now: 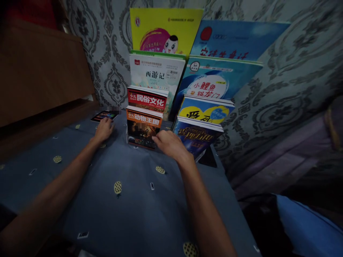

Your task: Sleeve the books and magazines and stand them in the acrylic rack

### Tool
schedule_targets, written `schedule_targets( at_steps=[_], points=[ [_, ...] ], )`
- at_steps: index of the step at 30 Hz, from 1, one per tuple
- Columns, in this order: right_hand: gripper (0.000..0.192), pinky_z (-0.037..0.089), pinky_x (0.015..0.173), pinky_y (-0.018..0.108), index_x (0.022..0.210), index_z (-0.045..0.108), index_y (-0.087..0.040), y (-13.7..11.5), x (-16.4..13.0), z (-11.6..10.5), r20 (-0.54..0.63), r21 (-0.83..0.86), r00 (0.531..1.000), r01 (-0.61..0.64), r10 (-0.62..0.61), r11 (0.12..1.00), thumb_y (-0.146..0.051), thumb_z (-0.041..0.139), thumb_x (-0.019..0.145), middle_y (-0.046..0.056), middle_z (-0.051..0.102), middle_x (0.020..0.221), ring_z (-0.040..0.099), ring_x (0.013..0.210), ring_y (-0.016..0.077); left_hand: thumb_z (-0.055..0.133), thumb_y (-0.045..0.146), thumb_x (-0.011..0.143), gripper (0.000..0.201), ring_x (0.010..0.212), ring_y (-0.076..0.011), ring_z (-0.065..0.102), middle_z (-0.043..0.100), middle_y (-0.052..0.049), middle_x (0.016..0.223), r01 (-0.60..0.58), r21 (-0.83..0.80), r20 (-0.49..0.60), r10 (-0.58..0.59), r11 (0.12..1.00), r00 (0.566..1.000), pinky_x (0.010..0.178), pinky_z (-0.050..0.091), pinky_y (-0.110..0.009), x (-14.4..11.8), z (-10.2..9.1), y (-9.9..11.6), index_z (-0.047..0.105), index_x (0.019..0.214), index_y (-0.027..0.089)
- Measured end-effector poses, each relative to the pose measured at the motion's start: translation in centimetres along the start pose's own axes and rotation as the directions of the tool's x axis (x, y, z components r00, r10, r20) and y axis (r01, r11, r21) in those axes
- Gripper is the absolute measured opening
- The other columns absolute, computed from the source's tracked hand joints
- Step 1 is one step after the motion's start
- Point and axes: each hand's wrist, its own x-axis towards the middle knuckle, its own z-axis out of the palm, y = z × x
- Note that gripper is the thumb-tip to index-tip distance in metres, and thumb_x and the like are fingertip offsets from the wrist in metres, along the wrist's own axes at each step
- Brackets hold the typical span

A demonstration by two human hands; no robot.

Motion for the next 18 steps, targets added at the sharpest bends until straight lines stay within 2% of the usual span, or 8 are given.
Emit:
schedule_targets(
  at_steps=[2, 4, 8, 12, 18],
  points=[
    [0.034, 0.041, 0.069, 0.024, 0.09, 0.074, -0.016, -1.0, 0.1, 0.6, 0.08, -0.033, 0.995, 0.062, -0.059, 0.998, -0.032, 0.047, 0.105, 0.007, 0.075, 0.087, 0.069, 0.083, 0.0168, 0.044, 0.035, 0.097, 0.048, 0.145, -0.0356, 0.038, 0.047, -0.023, 0.153, 0.08, 0.049, 0.038, -0.082, 0.996, 0.996, 0.114, 0.037, -0.056, -0.5, 1.0, -1.2, 0.054, 0.137, 0.011],
    [0.033, 0.042, 0.071, 0.025, 0.096, 0.075, -0.017, -2.2, 0.4, 1.7, 0.158, -0.065, 0.982, 0.115, -0.103, 0.991, -0.033, 0.048, 0.105, 0.009, 0.076, 0.096, 0.071, 0.091, 0.0192, 0.043, 0.039, 0.098, 0.057, 0.151, -0.0373, 0.028, 0.038, -0.024, 0.16, 0.142, 0.093, 0.073, -0.149, 0.985, 0.986, 0.116, 0.034, -0.062, -0.7, 1.8, -2.1, 0.045, 0.147, 0.009],
    [0.031, 0.046, 0.081, 0.027, 0.114, 0.073, -0.018, -4.1, 0.9, 4.6, 0.226, -0.104, 0.967, 0.144, -0.117, 0.984, -0.035, 0.05, 0.103, 0.013, 0.074, 0.118, 0.069, 0.111, 0.0243, 0.036, 0.046, 0.101, 0.065, 0.156, -0.0334, 0.019, 0.03, -0.021, 0.165, 0.169, 0.158, 0.131, -0.19, 0.973, 0.973, 0.119, 0.028, -0.064, 0.1, 2.6, -3.0, 0.034, 0.155, 0.01],
    [0.033, 0.048, 0.087, 0.029, 0.117, 0.072, -0.017, -5.2, 0.9, 6.9, 0.273, -0.1, 0.956, 0.137, -0.105, 0.985, -0.037, 0.05, 0.103, 0.014, 0.073, 0.122, 0.068, 0.115, 0.0259, 0.031, 0.047, 0.102, 0.064, 0.156, -0.0342, 0.021, 0.031, -0.021, 0.164, 0.181, 0.201, 0.175, -0.218, 0.963, 0.96, 0.117, 0.029, -0.067, 1.3, 2.7, -3.3, 0.035, 0.155, 0.01],
    [0.037, 0.049, 0.092, 0.033, 0.118, 0.072, -0.015, -5.6, 1.4, 8.9, 0.245, -0.094, 0.965, 0.116, -0.09, 0.989, -0.036, 0.045, 0.104, 0.017, 0.075, 0.118, 0.069, 0.116, 0.0271, 0.032, 0.043, 0.102, 0.057, 0.143, -0.0406, 0.041, 0.047, -0.026, 0.153, 0.201, 0.28, 0.242, -0.271, 0.939, 0.932, 0.109, 0.038, -0.069, 3.4, 2.1, -3.8, 0.05, 0.144, 0.009]
  ],
)
